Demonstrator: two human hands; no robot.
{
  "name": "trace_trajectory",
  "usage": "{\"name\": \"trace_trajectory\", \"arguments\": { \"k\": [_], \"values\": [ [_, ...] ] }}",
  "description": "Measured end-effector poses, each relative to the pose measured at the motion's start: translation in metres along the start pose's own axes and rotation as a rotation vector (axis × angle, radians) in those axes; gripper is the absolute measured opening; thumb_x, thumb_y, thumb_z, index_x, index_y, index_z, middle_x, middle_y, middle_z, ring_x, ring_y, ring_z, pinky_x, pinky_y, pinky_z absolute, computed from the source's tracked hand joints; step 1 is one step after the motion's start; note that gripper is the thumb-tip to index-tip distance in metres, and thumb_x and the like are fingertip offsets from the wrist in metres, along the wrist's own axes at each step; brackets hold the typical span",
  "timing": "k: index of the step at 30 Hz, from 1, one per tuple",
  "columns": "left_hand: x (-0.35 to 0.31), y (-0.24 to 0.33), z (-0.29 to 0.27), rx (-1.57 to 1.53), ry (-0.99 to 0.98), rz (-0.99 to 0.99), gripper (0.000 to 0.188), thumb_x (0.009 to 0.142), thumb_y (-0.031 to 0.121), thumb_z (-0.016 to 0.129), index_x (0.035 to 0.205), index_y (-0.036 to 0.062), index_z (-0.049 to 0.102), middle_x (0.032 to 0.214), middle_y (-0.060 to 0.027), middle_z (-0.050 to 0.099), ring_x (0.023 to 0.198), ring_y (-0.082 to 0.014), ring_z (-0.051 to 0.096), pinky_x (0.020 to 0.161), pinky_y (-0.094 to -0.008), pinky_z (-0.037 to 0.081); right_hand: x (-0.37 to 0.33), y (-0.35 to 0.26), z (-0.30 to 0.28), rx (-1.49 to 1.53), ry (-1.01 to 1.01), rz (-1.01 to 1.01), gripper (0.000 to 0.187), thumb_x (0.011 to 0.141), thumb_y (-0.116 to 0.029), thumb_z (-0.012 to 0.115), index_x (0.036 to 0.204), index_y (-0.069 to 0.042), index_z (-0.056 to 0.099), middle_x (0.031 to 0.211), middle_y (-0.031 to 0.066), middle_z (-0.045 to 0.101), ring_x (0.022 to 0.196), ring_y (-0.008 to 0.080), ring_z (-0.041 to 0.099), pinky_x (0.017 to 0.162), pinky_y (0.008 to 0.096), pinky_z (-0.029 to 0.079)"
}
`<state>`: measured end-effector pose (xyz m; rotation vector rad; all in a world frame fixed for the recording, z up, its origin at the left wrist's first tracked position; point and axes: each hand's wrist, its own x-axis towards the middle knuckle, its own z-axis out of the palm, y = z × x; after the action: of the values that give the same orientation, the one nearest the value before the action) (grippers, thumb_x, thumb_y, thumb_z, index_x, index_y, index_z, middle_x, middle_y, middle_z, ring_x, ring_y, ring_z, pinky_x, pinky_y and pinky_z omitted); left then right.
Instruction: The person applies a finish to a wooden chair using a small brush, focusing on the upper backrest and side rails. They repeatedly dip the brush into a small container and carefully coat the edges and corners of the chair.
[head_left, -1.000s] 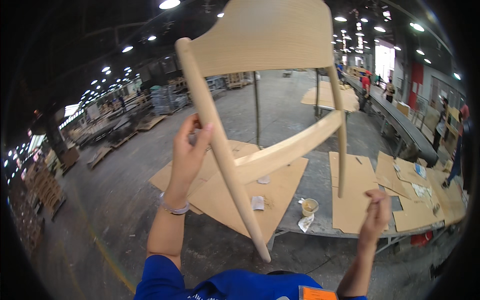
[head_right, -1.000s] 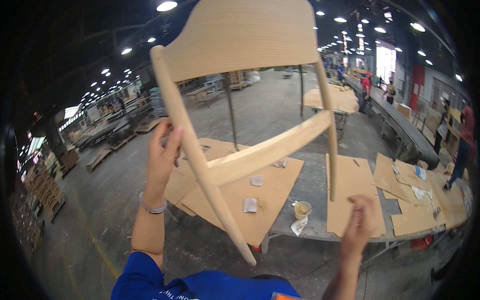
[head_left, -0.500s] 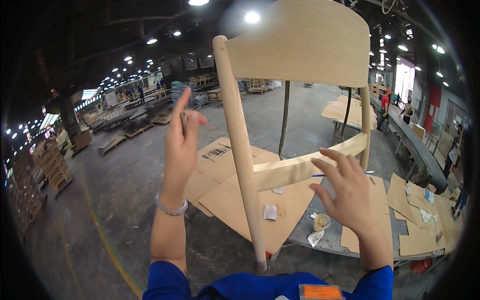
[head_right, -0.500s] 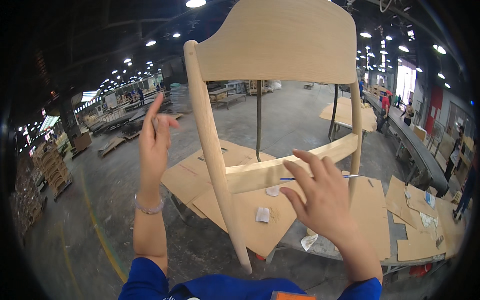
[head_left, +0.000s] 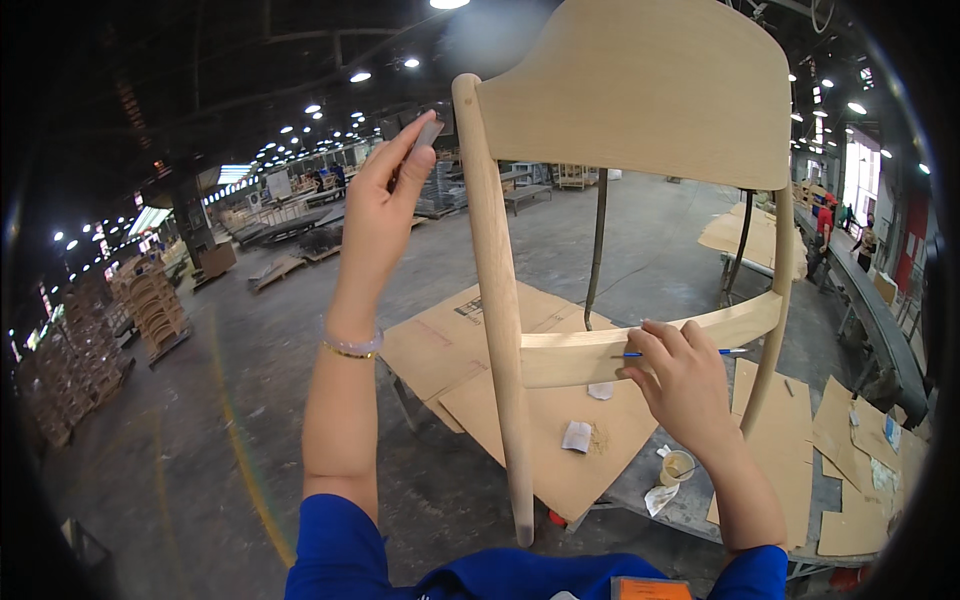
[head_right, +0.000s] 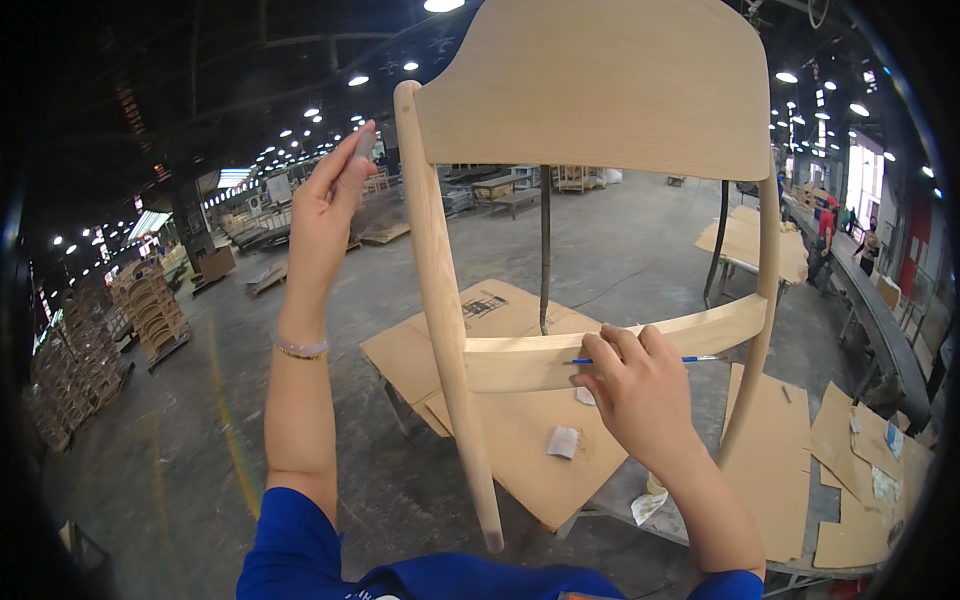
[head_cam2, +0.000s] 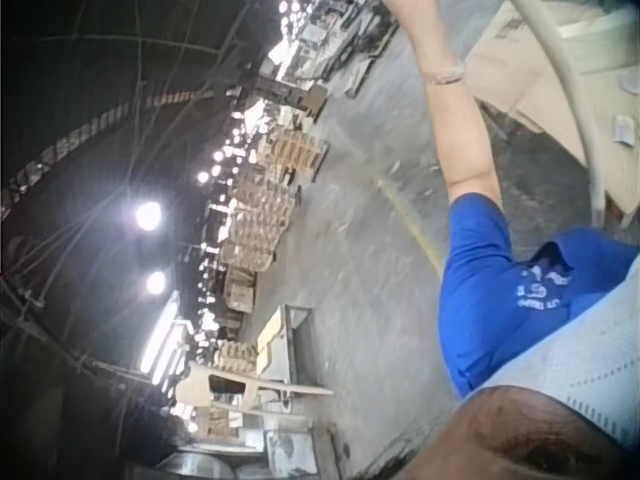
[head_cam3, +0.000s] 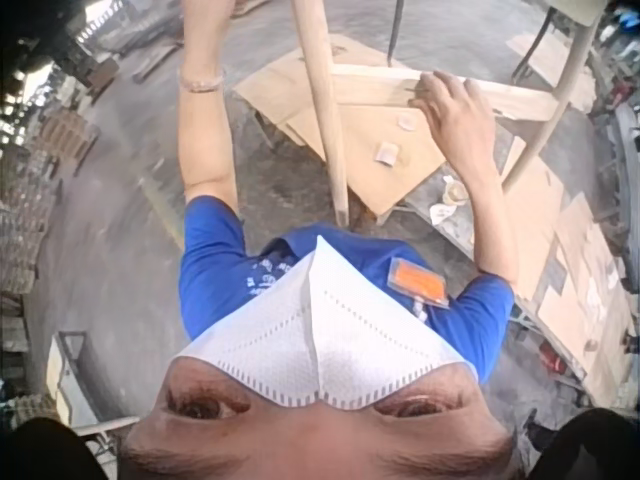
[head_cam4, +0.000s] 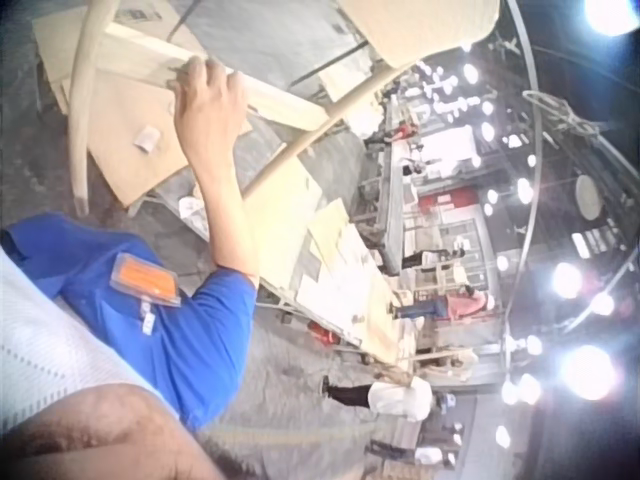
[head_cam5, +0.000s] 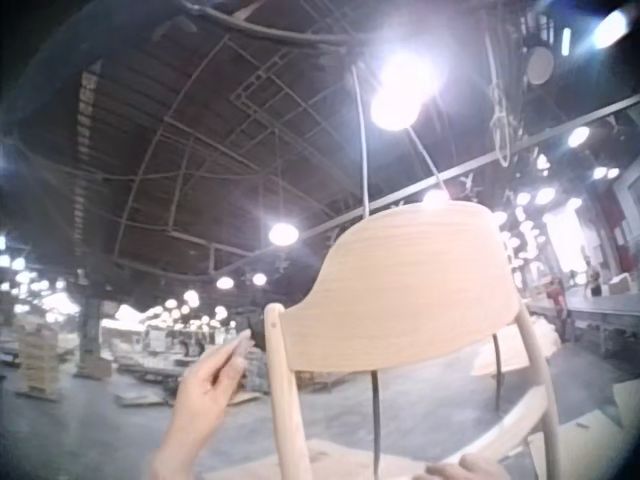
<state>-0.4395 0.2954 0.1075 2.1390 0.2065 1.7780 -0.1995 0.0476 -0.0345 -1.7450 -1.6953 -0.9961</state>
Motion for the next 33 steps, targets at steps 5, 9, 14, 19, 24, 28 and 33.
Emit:
{"name": "trace_trajectory", "arguments": {
  "k": [5, 9, 14, 19, 24, 28, 33],
  "values": [
    [0.020, 0.000, 0.007, 0.068, 0.042, 0.102, 0.027, 0.106, 0.022, 0.064, 0.126, 0.0042, 0.069, 0.086, -0.0004, 0.063, 0.068, -0.0060, 0.057, 0.063, -0.0223, 0.050, -0.002, 0.000, 0.003, 0.018, 0.015, 0.023, 0.046, 0.079, -0.020, 0.084, 0.120, -0.006, 0.069, 0.121, 0.0099, 0.071, 0.093, 0.0284, 0.062, 0.082, 0.0416, 0.052],
    [0.025, 0.005, 0.020, -0.008, 0.075, 0.006, 0.022, 0.107, 0.023, 0.063, 0.112, 0.0020, 0.066, 0.088, -0.0016, 0.065, 0.069, -0.0059, 0.059, 0.061, -0.0209, 0.050, -0.002, 0.002, 0.007, -0.005, 0.051, -0.010, 0.044, 0.081, -0.020, 0.083, 0.119, -0.005, 0.067, 0.119, 0.0106, 0.070, 0.091, 0.0270, 0.061, 0.081, 0.0406, 0.051],
    [0.034, 0.002, 0.031, 0.197, 0.129, 0.013, 0.022, 0.105, 0.025, 0.067, 0.103, 0.0030, 0.065, 0.078, 0.0025, 0.060, 0.065, -0.0029, 0.054, 0.056, -0.0196, 0.043, -0.002, 0.008, 0.010, 0.003, 0.068, -0.028, 0.044, 0.081, -0.019, 0.082, 0.119, -0.004, 0.067, 0.119, 0.0115, 0.070, 0.091, 0.0274, 0.061, 0.080, 0.0407, 0.050],
    [0.035, -0.006, 0.036, 0.226, 0.203, 0.053, 0.028, 0.101, 0.030, 0.072, 0.093, 0.0040, 0.067, 0.067, 0.0031, 0.056, 0.061, -0.0054, 0.047, 0.055, -0.0246, 0.038, -0.001, 0.014, 0.008, 0.038, 0.049, -0.036, 0.045, 0.079, -0.016, 0.083, 0.119, -0.001, 0.069, 0.120, 0.0129, 0.070, 0.091, 0.0300, 0.062, 0.081, 0.0426, 0.050],
    [0.047, -0.002, 0.033, 0.233, 0.185, 0.008, 0.030, 0.099, 0.030, 0.075, 0.086, 0.0032, 0.066, 0.063, 0.0041, 0.053, 0.060, -0.0058, 0.044, 0.055, -0.0266, 0.037, 0.000, 0.019, 0.012, 0.034, 0.066, -0.058, 0.044, 0.078, -0.015, 0.083, 0.118, -0.002, 0.069, 0.119, 0.0123, 0.070, 0.090, 0.0293, 0.061, 0.079, 0.0424, 0.050],
    [0.044, -0.002, 0.036, 0.153, 0.146, -0.080, 0.029, 0.098, 0.027, 0.076, 0.085, 0.0026, 0.066, 0.065, 0.0030, 0.059, 0.060, -0.0048, 0.048, 0.056, -0.0249, 0.039, 0.000, 0.023, 0.017, 0.070, 0.082, -0.069, 0.043, 0.076, -0.013, 0.084, 0.116, -0.002, 0.070, 0.116, 0.0116, 0.070, 0.088, 0.0288, 0.061, 0.078, 0.0414, 0.050],
    [0.038, -0.010, 0.046, 0.034, 0.161, -0.080, 0.025, 0.098, 0.027, 0.076, 0.086, 0.0095, 0.064, 0.066, 0.0057, 0.057, 0.052, 0.0006, 0.041, 0.045, -0.0181, 0.027, 0.000, 0.027, 0.021, 0.099, 0.098, -0.074, 0.044, 0.074, -0.012, 0.085, 0.115, -0.004, 0.070, 0.112, 0.0102, 0.069, 0.087, 0.0287, 0.060, 0.077, 0.0408, 0.049]
  ]
}}
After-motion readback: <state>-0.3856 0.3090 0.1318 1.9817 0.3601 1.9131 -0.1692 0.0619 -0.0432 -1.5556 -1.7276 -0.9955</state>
